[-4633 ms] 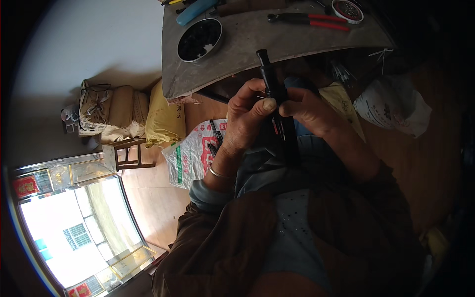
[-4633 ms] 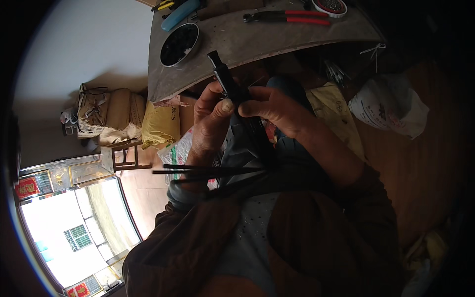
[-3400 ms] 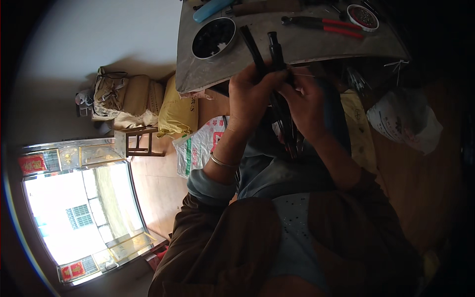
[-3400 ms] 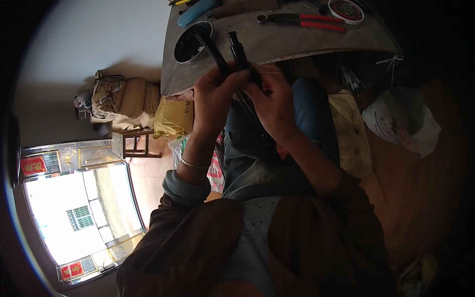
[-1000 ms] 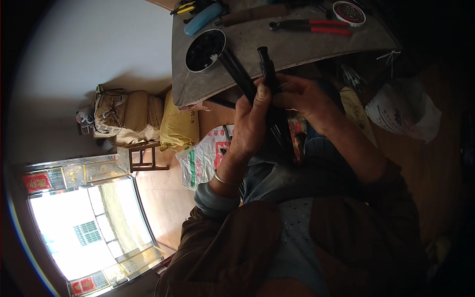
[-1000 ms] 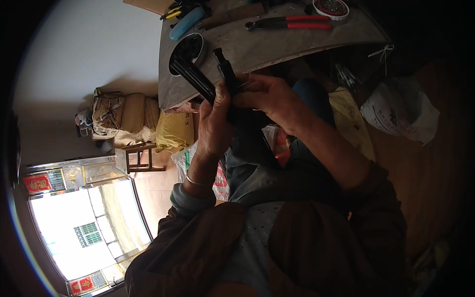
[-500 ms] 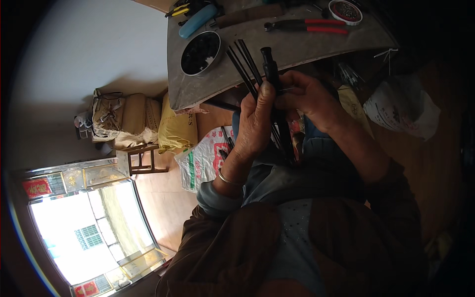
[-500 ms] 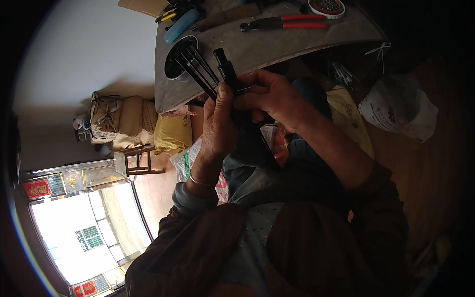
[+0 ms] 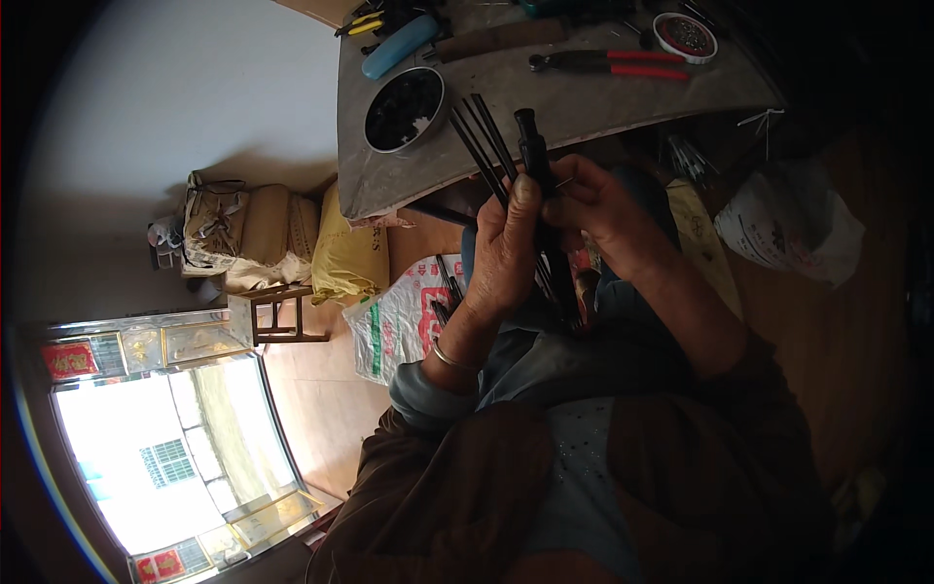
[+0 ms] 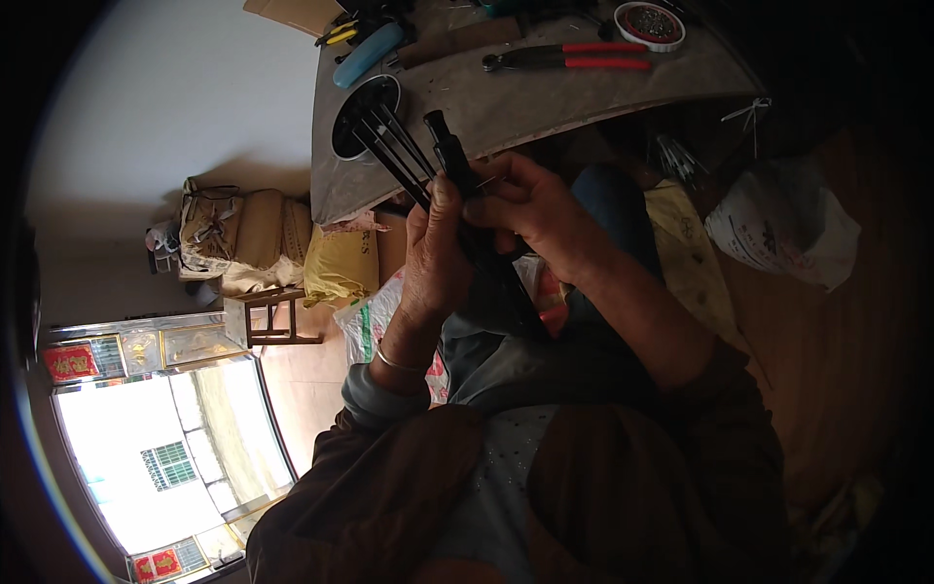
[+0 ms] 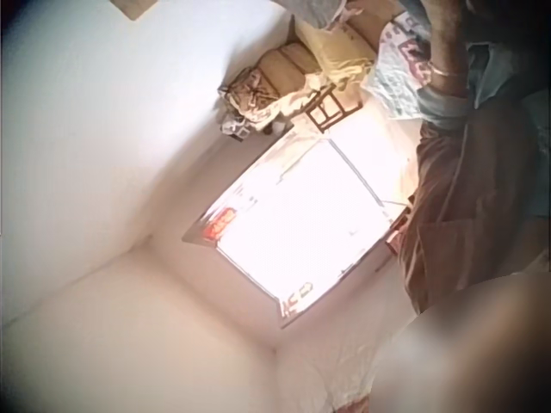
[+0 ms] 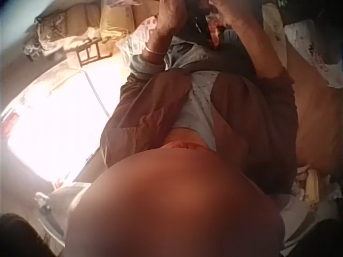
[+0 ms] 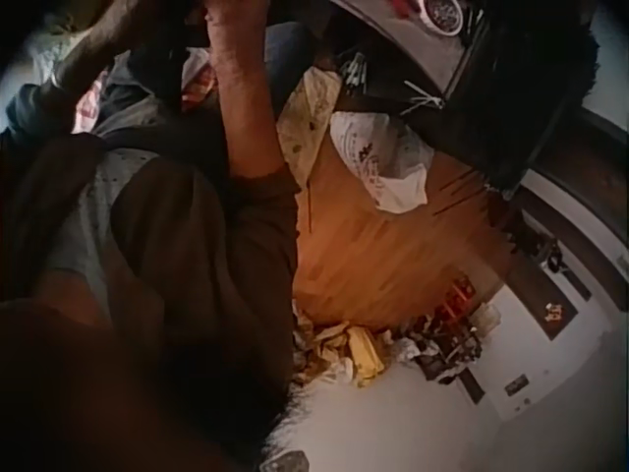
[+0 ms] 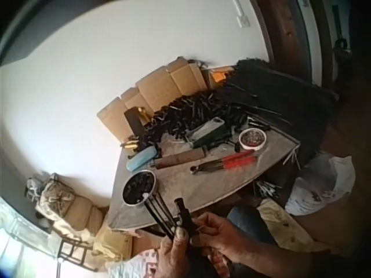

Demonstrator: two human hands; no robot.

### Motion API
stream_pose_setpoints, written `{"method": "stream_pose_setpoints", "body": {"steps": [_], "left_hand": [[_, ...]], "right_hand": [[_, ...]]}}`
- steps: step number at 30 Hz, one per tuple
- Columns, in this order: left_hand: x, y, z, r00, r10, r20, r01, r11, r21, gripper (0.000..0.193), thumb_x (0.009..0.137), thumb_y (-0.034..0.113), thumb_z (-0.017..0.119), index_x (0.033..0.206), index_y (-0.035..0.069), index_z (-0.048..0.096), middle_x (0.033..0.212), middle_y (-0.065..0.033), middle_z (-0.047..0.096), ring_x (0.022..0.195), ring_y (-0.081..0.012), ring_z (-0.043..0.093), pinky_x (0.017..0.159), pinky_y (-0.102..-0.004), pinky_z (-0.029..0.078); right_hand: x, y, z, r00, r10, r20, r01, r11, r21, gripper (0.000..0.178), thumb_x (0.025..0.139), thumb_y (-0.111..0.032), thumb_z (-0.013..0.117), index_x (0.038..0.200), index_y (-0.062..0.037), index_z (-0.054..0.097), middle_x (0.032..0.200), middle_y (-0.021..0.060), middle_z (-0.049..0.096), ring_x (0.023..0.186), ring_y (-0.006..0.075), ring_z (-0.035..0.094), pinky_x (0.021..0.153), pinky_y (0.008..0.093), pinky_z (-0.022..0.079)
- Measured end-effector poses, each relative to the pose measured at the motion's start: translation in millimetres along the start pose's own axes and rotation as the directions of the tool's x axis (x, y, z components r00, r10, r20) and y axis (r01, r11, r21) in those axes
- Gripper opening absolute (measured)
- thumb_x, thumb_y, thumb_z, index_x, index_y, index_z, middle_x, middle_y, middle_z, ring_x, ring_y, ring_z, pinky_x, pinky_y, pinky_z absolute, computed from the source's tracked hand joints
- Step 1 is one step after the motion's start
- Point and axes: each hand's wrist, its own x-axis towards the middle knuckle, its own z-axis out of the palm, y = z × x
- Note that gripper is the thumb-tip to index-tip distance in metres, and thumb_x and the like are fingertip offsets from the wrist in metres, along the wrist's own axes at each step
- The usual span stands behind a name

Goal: Manually attaching plastic components to metal umbrella ribs using pliers.

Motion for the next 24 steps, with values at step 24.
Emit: {"method": "stream_pose_setpoints", "body": {"steps": [24], "left_hand": [[10,-15,-4,0.960,0.079,-0.268,-0.089,0.996,-0.025,0.041,0.101,0.041,0.039,0.105,0.004,0.056,0.068,-0.0003,0.053,0.055,-0.0070,0.048,0.051,-0.0220,0.040]], "right_hand": [[-1,-9,8,0.960,-0.279,-0.024,0.217,0.796,-0.565,0.021,0.091,-0.015,0.062,0.106,0.0003,0.060,0.092,0.0034,0.065,0.085,0.0087,0.060,0.078,0.0233,0.048]]}}
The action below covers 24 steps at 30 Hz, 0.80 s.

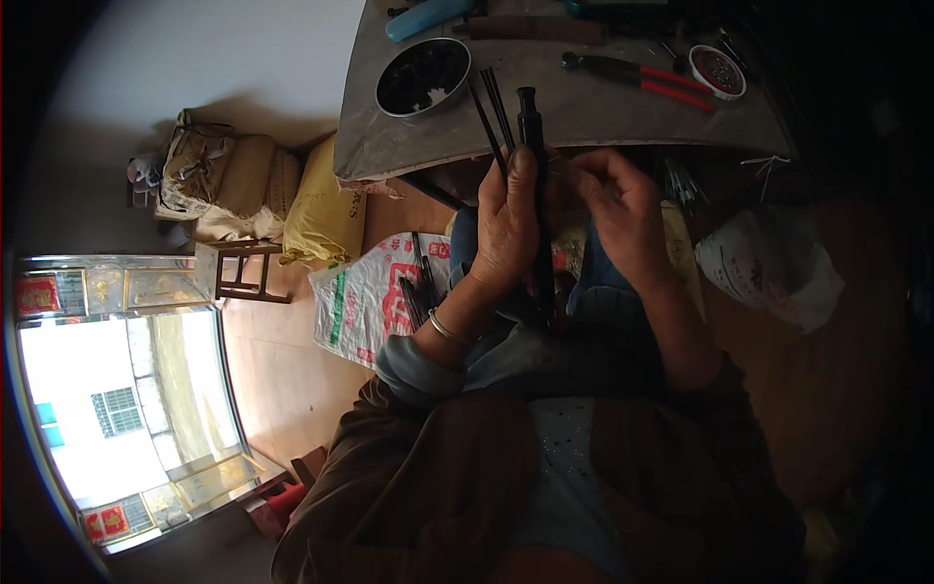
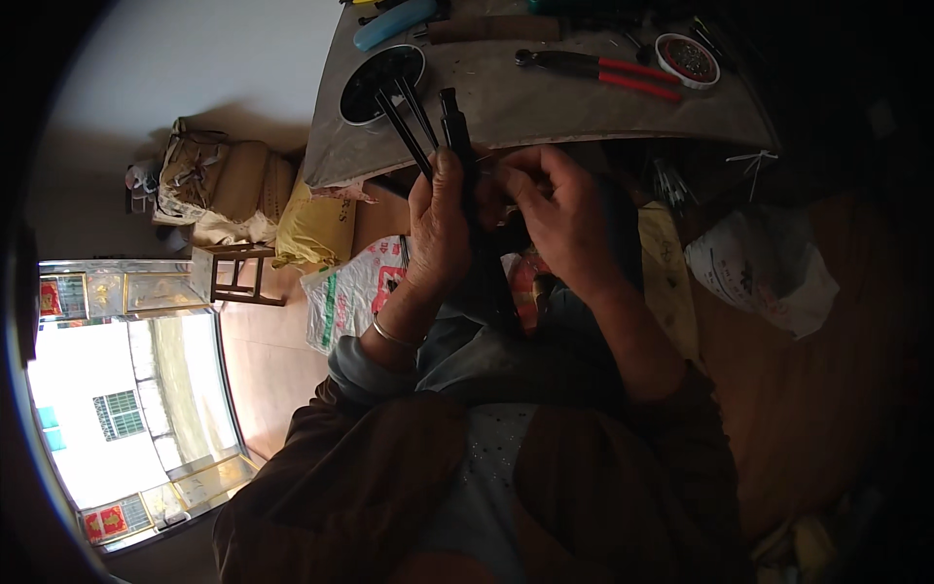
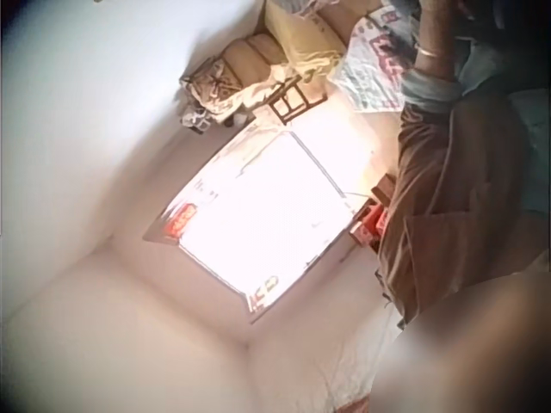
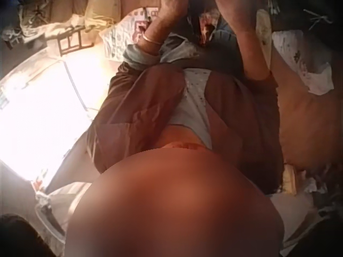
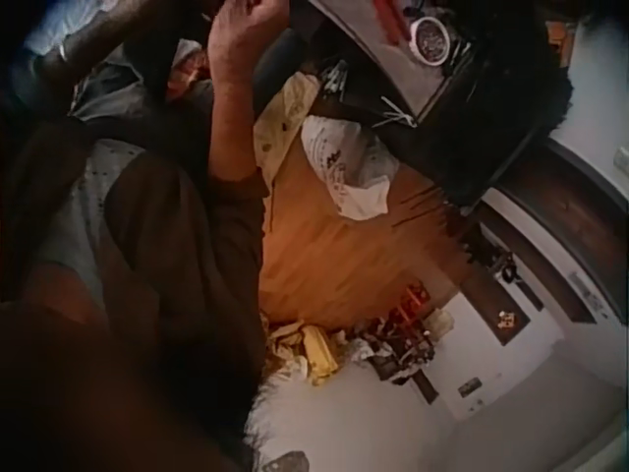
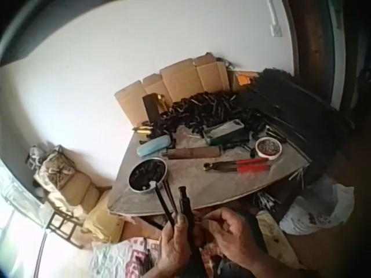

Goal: Manually attaching plastic components to metal umbrella ribs using pliers.

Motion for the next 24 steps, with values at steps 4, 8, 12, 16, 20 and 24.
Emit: {"method": "stream_pose_setpoints", "body": {"steps": [4,8,12,16,20,24], "left_hand": [[0,-6,1,0.999,0.021,-0.029,-0.021,1.000,-0.021,0.040,0.101,0.041,0.039,0.104,0.005,0.055,0.066,0.0002,0.051,0.055,-0.0069,0.046,0.051,-0.0216,0.039],[0,-8,-4,0.997,0.052,-0.056,-0.049,0.998,0.048,0.039,0.101,0.041,0.039,0.104,0.005,0.054,0.067,0.0014,0.049,0.055,-0.0063,0.044,0.050,-0.0211,0.037],[1,-10,-7,0.996,0.058,-0.062,-0.056,0.998,0.028,0.038,0.101,0.039,0.039,0.105,0.004,0.054,0.067,0.0021,0.048,0.055,-0.0060,0.042,0.049,-0.0206,0.036],[1,-5,0,0.998,0.068,-0.017,-0.070,0.995,-0.078,0.035,0.102,0.037,0.039,0.104,0.005,0.054,0.068,0.0028,0.048,0.054,-0.0052,0.041,0.049,-0.0198,0.035],[-4,-8,-8,0.998,0.058,-0.005,-0.058,0.993,-0.100,0.034,0.103,0.035,0.036,0.103,0.005,0.052,0.069,0.0024,0.048,0.055,-0.0049,0.042,0.048,-0.0192,0.035],[-4,-1,-11,0.995,0.036,0.091,-0.034,0.999,-0.022,0.046,0.101,0.042,0.036,0.119,0.002,0.050,0.069,0.0013,0.046,0.057,-0.0075,0.044,0.053,-0.0213,0.039]], "right_hand": [[-9,8,18,0.987,-0.041,-0.156,0.051,0.997,0.060,0.011,0.094,-0.011,0.056,0.095,0.0002,0.057,0.077,0.0036,0.061,0.069,0.0075,0.059,0.062,0.0222,0.048],[-17,13,27,0.970,-0.106,-0.220,0.118,0.992,0.044,0.009,0.094,-0.008,0.054,0.093,-0.0001,0.057,0.078,0.0039,0.061,0.069,0.0079,0.057,0.062,0.0226,0.047],[-12,18,29,0.951,-0.203,-0.231,0.187,0.978,-0.092,0.007,0.094,-0.007,0.055,0.092,-0.0010,0.056,0.077,0.0037,0.061,0.069,0.0081,0.057,0.061,0.0233,0.047],[9,11,16,0.957,-0.226,-0.183,0.191,0.963,-0.190,0.010,0.095,-0.010,0.052,0.092,-0.0015,0.055,0.076,0.0032,0.060,0.066,0.0078,0.056,0.060,0.0236,0.046],[7,25,7,0.997,0.081,0.009,-0.081,0.995,0.051,0.011,0.096,-0.012,0.050,0.095,-0.0033,0.056,0.075,0.0010,0.059,0.068,0.0058,0.054,0.060,0.0217,0.044],[23,22,-19,0.989,-0.098,0.110,0.124,0.958,-0.260,0.007,0.093,-0.010,0.054,0.094,-0.0051,0.058,0.074,0.0024,0.057,0.069,0.0086,0.055,0.062,0.0245,0.045]]}}
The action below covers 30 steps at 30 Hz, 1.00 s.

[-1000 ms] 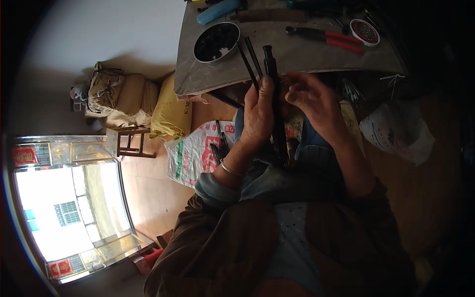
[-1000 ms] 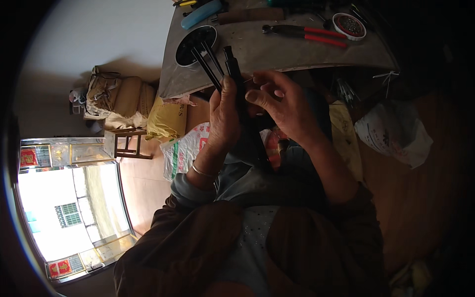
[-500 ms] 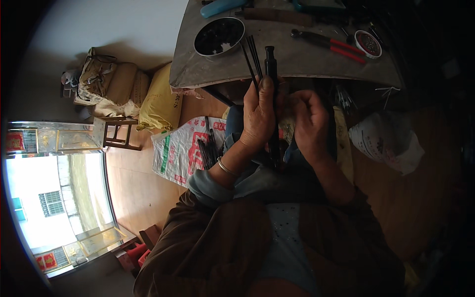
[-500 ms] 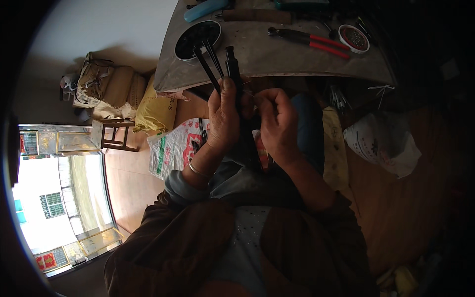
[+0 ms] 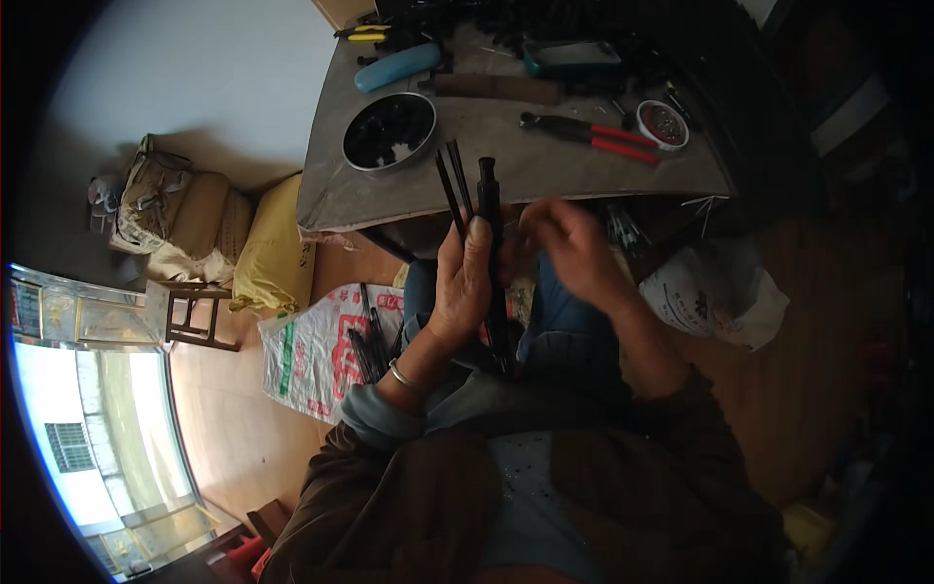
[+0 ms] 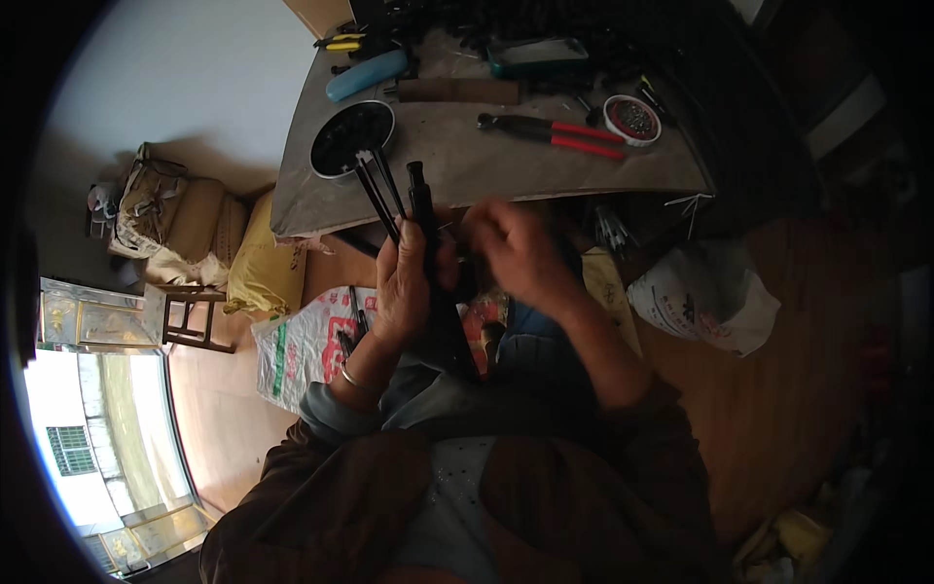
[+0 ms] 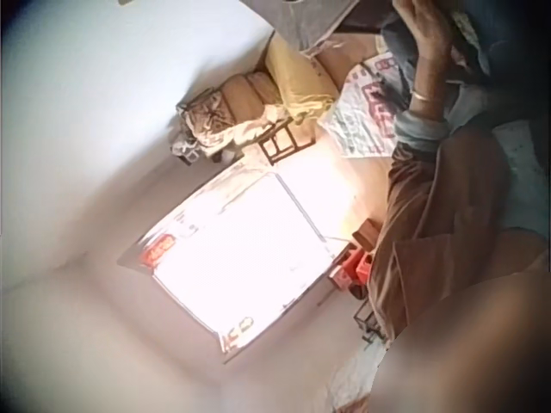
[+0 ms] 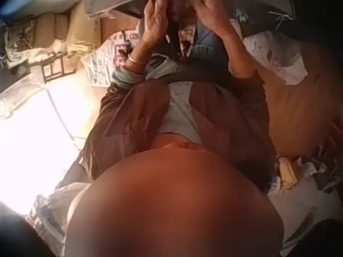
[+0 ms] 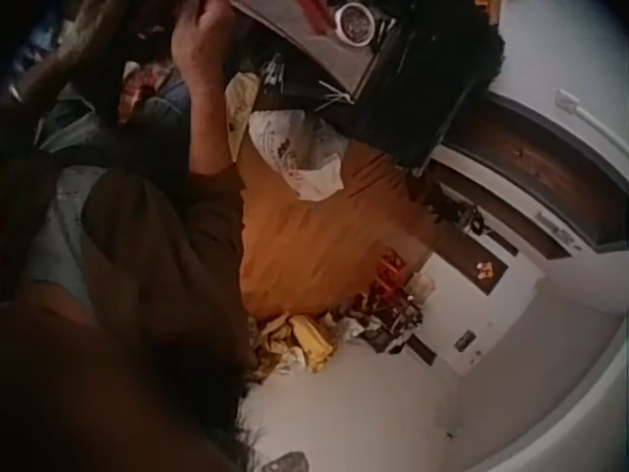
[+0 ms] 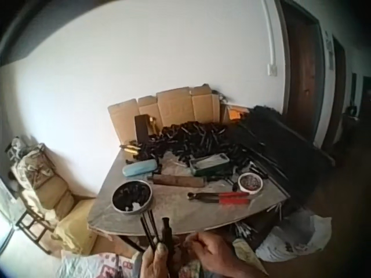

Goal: Manually attaching plastic components to metal umbrella ribs using pliers.

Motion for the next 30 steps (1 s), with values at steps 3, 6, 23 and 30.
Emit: {"method": "stream_pose_setpoints", "body": {"steps": [3,6,23,30], "left_hand": [[-5,-1,-2,0.998,0.063,0.013,-0.062,0.996,-0.056,0.041,0.101,0.039,0.042,0.117,0.003,0.051,0.070,0.0030,0.047,0.058,-0.0054,0.043,0.053,-0.0204,0.038],[-1,1,-7,0.996,0.051,0.067,-0.054,0.998,0.035,0.044,0.100,0.041,0.041,0.116,0.002,0.051,0.066,-0.0002,0.048,0.056,-0.0088,0.048,0.054,-0.0219,0.041],[7,-12,-13,0.982,0.046,-0.182,-0.042,0.999,0.028,0.044,0.100,0.046,0.039,0.084,0.006,0.048,0.057,0.0012,0.043,0.042,-0.0086,0.040,0.038,-0.0236,0.032],[5,-13,-7,0.977,0.090,-0.191,-0.081,0.995,0.057,0.044,0.099,0.047,0.040,0.087,0.006,0.050,0.058,0.0020,0.043,0.041,-0.0078,0.039,0.037,-0.0228,0.031]], "right_hand": [[47,5,-53,0.904,-0.326,-0.276,0.134,0.830,-0.542,0.011,0.087,-0.017,0.062,0.088,-0.0059,0.060,0.078,0.0077,0.062,0.072,0.0250,0.061,0.066,0.0354,0.049],[71,20,-96,0.908,-0.371,-0.194,0.066,0.584,-0.809,0.018,0.082,-0.025,0.066,0.086,-0.0086,0.060,0.087,0.0073,0.063,0.084,0.0294,0.058,0.076,0.0420,0.046],[8,-28,-64,0.959,0.155,-0.235,-0.221,0.934,-0.283,0.019,0.091,-0.019,0.061,0.091,-0.0045,0.048,0.074,0.0062,0.057,0.059,0.0131,0.056,0.052,0.0305,0.045],[-41,-23,-34,0.923,-0.378,0.072,0.314,0.633,-0.707,0.048,0.056,0.004,0.077,0.089,-0.0103,0.045,0.093,0.0069,0.052,0.082,0.0276,0.054,0.073,0.0390,0.041]]}}
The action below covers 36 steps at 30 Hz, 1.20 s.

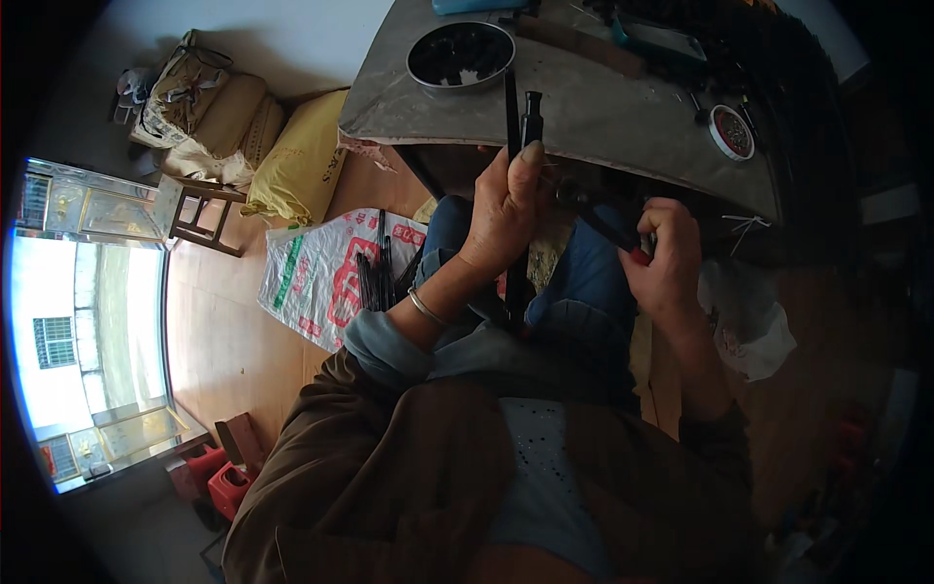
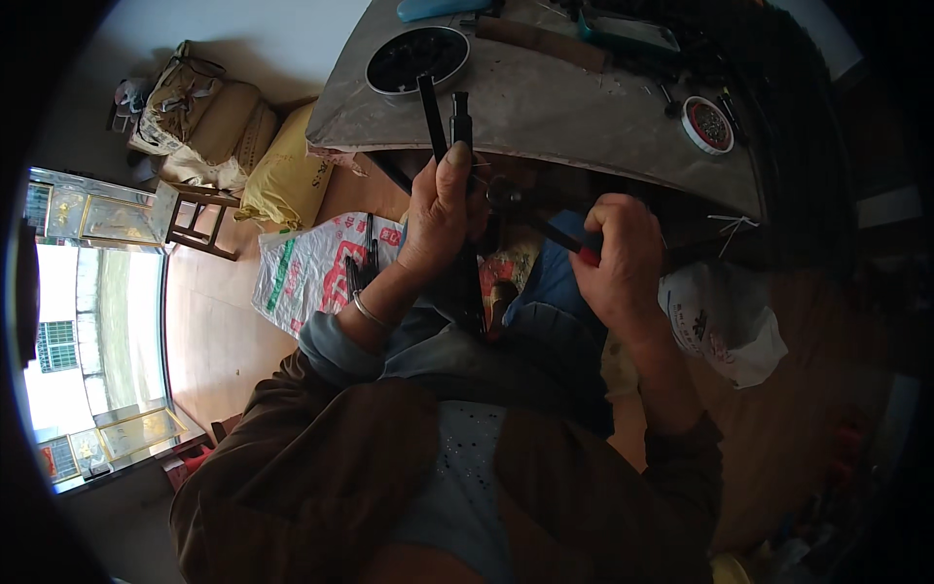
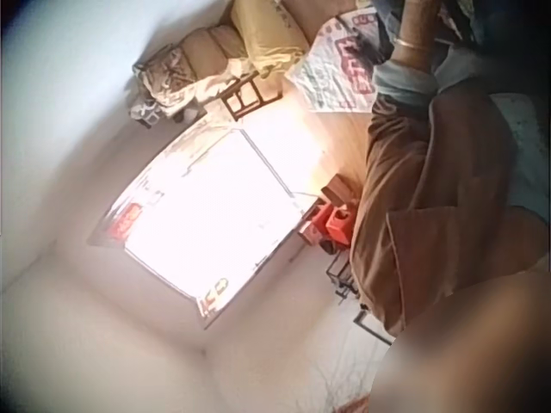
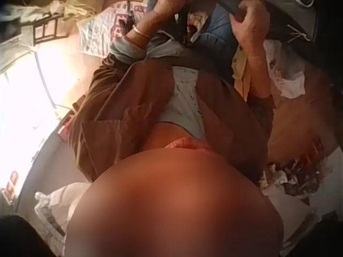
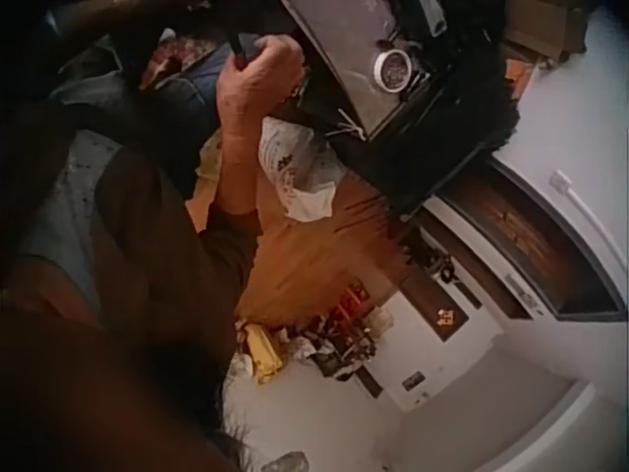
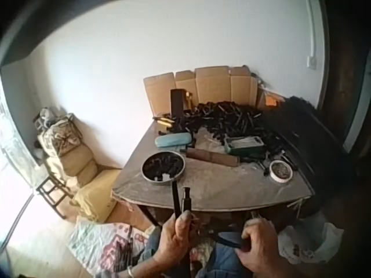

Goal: Manually attaching plastic components to metal umbrella ribs using pliers.

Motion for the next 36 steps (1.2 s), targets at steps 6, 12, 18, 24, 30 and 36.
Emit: {"method": "stream_pose_setpoints", "body": {"steps": [6,12,18,24,30,36], "left_hand": [[-1,-2,-4,1.000,-0.009,0.001,0.009,1.000,0.019,0.044,0.098,0.045,0.045,0.091,0.002,0.053,0.067,0.0024,0.049,0.061,-0.0048,0.046,0.053,-0.0219,0.039],[-3,2,-2,1.000,-0.018,0.008,0.018,1.000,0.021,0.042,0.099,0.043,0.044,0.091,0.003,0.053,0.063,0.0029,0.048,0.055,-0.0046,0.046,0.049,-0.0218,0.038],[-2,-2,-3,0.999,-0.033,0.031,0.031,0.996,0.080,0.044,0.100,0.042,0.042,0.092,0.001,0.053,0.063,-0.0003,0.051,0.058,-0.0061,0.049,0.051,-0.0243,0.040],[-2,-7,0,0.998,0.067,0.018,-0.069,0.985,0.158,0.048,0.100,0.042,0.041,0.091,-0.002,0.055,0.067,-0.0047,0.056,0.066,-0.0106,0.052,0.059,-0.0276,0.044],[-5,7,-4,0.990,-0.016,0.142,0.012,0.999,0.030,0.057,0.097,0.054,0.034,0.092,0.001,0.053,0.063,-0.0035,0.055,0.041,-0.0087,0.048,0.038,-0.0224,0.036],[-6,6,-3,0.998,-0.008,0.069,0.007,1.000,0.012,0.051,0.098,0.049,0.039,0.084,0.001,0.051,0.056,0.0013,0.047,0.045,-0.0052,0.046,0.040,-0.0210,0.034]], "right_hand": [[13,-5,-11,0.994,-0.104,-0.029,0.101,0.989,-0.104,0.049,0.055,0.004,0.076,0.092,-0.0116,0.047,0.095,0.0061,0.052,0.087,0.0265,0.054,0.075,0.0395,0.039],[13,1,-14,0.990,-0.139,0.029,0.142,0.982,-0.123,0.043,0.060,0.004,0.075,0.094,-0.0085,0.051,0.090,0.0064,0.056,0.081,0.0244,0.058,0.069,0.0347,0.044],[5,-3,-30,0.523,0.219,0.824,-0.822,0.386,0.419,0.027,0.085,-0.014,0.068,0.101,-0.0029,0.049,0.063,0.0035,0.057,0.049,0.0107,0.057,0.044,0.0255,0.045],[-2,-4,-26,0.240,-0.264,0.934,-0.961,0.071,0.267,0.031,0.087,-0.015,0.057,0.112,-0.0018,0.044,0.067,0.0043,0.055,0.052,0.0114,0.055,0.048,0.0234,0.047],[-14,-6,-35,0.365,-0.002,0.931,-0.926,-0.102,0.363,0.037,0.093,-0.039,0.056,0.100,-0.0022,0.051,0.065,0.0044,0.058,0.046,0.0121,0.056,0.039,0.0221,0.045],[3,-9,-36,0.320,0.066,0.945,-0.831,0.500,0.246,0.027,0.089,-0.013,0.055,0.112,-0.0001,0.050,0.086,0.0039,0.061,0.067,0.0093,0.058,0.058,0.0221,0.047]]}}
